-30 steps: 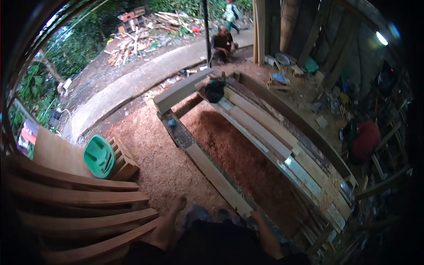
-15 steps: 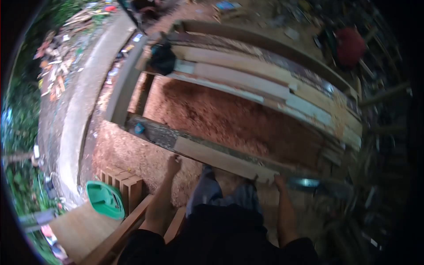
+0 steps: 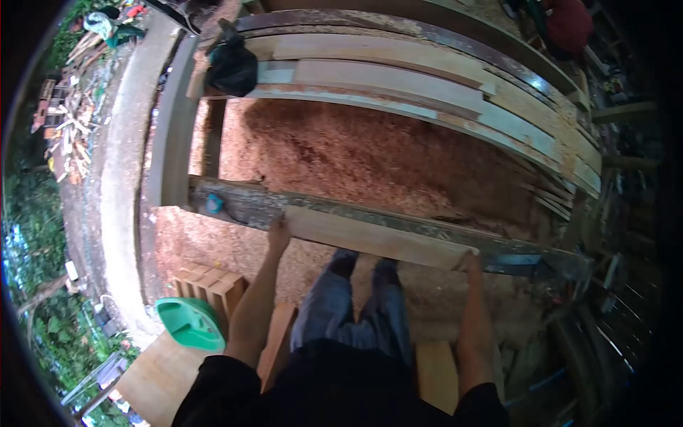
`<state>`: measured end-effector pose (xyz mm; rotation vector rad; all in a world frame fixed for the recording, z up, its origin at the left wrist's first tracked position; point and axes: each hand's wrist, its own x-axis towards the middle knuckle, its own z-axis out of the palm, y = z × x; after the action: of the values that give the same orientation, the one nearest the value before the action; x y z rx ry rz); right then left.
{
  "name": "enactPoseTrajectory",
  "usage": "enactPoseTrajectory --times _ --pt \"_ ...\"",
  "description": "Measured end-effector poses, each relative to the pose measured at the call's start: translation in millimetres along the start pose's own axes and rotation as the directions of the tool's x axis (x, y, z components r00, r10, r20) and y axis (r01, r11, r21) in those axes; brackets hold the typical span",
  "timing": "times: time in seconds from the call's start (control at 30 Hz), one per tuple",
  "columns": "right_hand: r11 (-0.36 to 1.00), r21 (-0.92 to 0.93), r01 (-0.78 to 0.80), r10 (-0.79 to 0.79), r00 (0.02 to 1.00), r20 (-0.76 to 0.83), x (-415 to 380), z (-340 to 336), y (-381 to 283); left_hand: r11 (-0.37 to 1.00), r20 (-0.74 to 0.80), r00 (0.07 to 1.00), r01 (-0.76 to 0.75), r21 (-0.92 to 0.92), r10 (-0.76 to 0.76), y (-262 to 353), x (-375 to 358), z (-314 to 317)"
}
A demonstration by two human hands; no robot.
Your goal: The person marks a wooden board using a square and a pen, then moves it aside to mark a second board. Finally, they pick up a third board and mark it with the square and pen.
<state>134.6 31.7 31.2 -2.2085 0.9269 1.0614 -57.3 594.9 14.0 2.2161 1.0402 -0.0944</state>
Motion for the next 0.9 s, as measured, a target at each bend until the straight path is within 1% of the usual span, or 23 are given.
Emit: enactPoseTrajectory --times 0.03,0.07,0.1,0.13,0.17,0.2,0.23,0.27,0.3,0.33,0.37,0.43,0.47,0.53,0.63,0.67,0.7,0.73,0.77,0.8,0.83,0.87,0.9 --pt "0.974 0.197 -0.116 0.108 0.993 0.051 -50.9 -18.7 -37.2 1.0 -0.014 1.0 -0.001 0.023 0.001 5.8 1.1 -5.3" --pt "0.973 0.198 -0.117 0.105 0.992 0.067 -46.5 -12.8 -32.3 0.997 0.026 0.997 0.067 -0.035 -0.066 14.8 -0.6 -9.3" --pt "0.965 0.223 -0.135 0.132 0.991 0.028 -37.3 -17.0 -26.2 0.986 0.069 0.99 0.133 -0.102 -0.126 21.2 0.7 -11.4" --pt "0.957 0.249 -0.151 0.16 0.987 -0.016 -31.5 -21.2 -23.3 0.986 0.063 0.99 0.13 -0.104 -0.124 21.0 2.7 -11.1" --pt "0.956 0.251 -0.149 0.159 0.987 -0.017 -27.5 -21.8 -18.0 0.972 0.079 0.983 0.175 -0.158 -0.164 20.8 2.6 -10.3" --pt "0.958 0.268 -0.097 0.111 0.993 -0.038 -26.2 -22.7 -11.7 0.952 0.101 0.974 0.221 -0.21 -0.203 22.5 0.9 -10.2" --pt "0.958 0.282 -0.046 0.065 0.996 -0.061 -25.4 -24.0 -3.9 0.952 0.107 0.973 0.222 -0.211 -0.203 22.9 -2.4 -11.2" --pt "0.959 0.281 -0.05 0.07 0.995 -0.064 -25.7 -24.4 4.2 0.92 0.122 0.96 0.276 -0.278 -0.251 22.7 -6.1 -14.3" --pt "0.954 0.301 0.01 0.019 0.996 -0.093 -28.1 -23.8 8.8 0.881 0.137 0.945 0.327 -0.343 -0.297 22.2 -8.7 -19.1" --pt "0.944 0.32 0.076 -0.038 0.992 -0.121 -28.9 -23.9 9.9 0.864 0.218 0.942 0.322 -0.386 -0.254 20.9 -11.3 -26.7" --pt "0.943 0.322 0.081 -0.045 0.992 -0.117 -30.0 -28.5 10.7 0.865 0.211 0.944 0.319 -0.387 -0.254 22.3 -12.9 -29.1" --pt "0.944 0.32 0.076 -0.053 0.995 -0.079 -43.8 -36.6 7.1 0.597 0.293 0.847 0.523 -0.608 -0.443 19.4 -20.3 -39.4" --pt "0.944 0.318 0.084 -0.065 0.995 -0.071 -46.8 -35.4 3.0 0.597 0.28 0.85 0.517 -0.614 -0.447 16.0 -22.2 -45.6" --pt "0.949 0.309 0.069 -0.051 0.996 -0.067 -51.5 -39.5 1.9 0.641 0.276 0.882 0.469 -0.608 -0.383 8.1 -28.4 -52.9" --pt "0.964 0.26 0.059 -0.044 0.997 -0.06 -56.5 -45.6 -4.1 0.664 0.284 0.882 0.471 -0.581 -0.376 3.0 -28.6 -60.4" --pt "0.963 0.262 0.06 -0.042 0.996 -0.076 -57.7 -49.9 -3.8 0.653 0.313 0.87 0.493 -0.575 -0.382 -2.4 -25.1 -61.0" --pt "0.961 0.258 0.1 -0.083 0.994 -0.077 -54.1 -50.9 -2.6 0.681 0.309 0.869 0.495 -0.539 -0.387 1.4 -24.2 -63.0" --pt "0.957 0.253 0.145 -0.131 0.989 -0.073 -45.0 -49.1 -0.4 0.676 0.321 0.876 0.482 -0.558 -0.36 7.3 -25.3 -69.1" --pt "0.956 0.252 0.153 -0.137 0.987 -0.081 -37.1 -47.9 2.5 0.67 0.329 0.883 0.469 -0.576 -0.335 12.4 -27.2 -76.0" --pt "0.96 0.177 0.217 -0.209 0.976 -0.067 -23.8 -48.8 10.0 0.666 0.329 0.885 0.465 -0.583 -0.33 11.2 -27.5 -78.3" --pt "0.955 0.102 0.28 -0.277 0.96 -0.048 -22.3 -53.4 10.4 0.773 0.278 0.916 0.394 -0.496 -0.289 8.9 -27.9 -79.4" --pt "0.953 0.101 0.287 -0.283 0.957 -0.058 -20.3 -57.1 10.2 0.862 0.23 0.944 0.315 -0.398 -0.238 7.3 -27.2 -79.7" --pt "0.957 0.143 0.252 -0.246 0.967 -0.06 -24.6 -58.0 5.0 0.86 0.23 0.946 0.307 -0.408 -0.229 7.9 -26.5 -80.1"
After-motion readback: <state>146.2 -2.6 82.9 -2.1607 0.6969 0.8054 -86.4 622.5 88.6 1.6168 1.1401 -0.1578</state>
